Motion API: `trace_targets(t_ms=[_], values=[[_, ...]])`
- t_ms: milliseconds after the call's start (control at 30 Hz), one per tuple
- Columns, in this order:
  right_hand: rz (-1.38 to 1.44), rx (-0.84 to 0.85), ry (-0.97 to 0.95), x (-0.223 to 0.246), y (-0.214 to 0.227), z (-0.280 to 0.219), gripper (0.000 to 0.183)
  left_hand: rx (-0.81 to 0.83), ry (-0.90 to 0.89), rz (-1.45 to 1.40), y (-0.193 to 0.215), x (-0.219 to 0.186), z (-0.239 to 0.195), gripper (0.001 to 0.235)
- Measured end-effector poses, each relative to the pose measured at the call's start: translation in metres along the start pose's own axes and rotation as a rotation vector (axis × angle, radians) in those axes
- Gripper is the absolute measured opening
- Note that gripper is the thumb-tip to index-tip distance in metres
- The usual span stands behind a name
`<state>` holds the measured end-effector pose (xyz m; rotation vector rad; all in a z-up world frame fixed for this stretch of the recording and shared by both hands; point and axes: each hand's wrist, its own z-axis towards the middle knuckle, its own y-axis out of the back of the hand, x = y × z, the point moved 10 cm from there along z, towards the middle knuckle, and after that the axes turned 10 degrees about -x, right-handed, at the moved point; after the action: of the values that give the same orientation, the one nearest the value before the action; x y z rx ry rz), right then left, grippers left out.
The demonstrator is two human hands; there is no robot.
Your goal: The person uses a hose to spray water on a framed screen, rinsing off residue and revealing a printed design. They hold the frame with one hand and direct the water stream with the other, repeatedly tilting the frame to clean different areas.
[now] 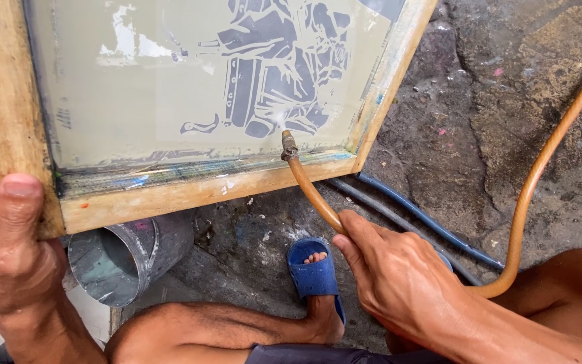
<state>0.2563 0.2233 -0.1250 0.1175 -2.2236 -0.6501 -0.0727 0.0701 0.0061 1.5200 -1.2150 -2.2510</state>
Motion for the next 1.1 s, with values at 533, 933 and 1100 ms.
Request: trace_targets(t_ms=[533,933,1100], values=[[0.057,-0.063,0.133,0.020,0.007,-0.007,0.019,0.030,-0.035,0.017,-0.002,-0.005,-0.001,0.059],[0.021,-0.027,0.093,0.014,0.002,-0.007,0.019,0.027,-0.063,-0.010,-0.004,-0.010,-0.001,0.057],[-0.034,0.028,-0.018,0.000,-0.002,-0.004,0.020,-0.026,-0.070,0.016,0.004,-0.002,0.000,0.053]])
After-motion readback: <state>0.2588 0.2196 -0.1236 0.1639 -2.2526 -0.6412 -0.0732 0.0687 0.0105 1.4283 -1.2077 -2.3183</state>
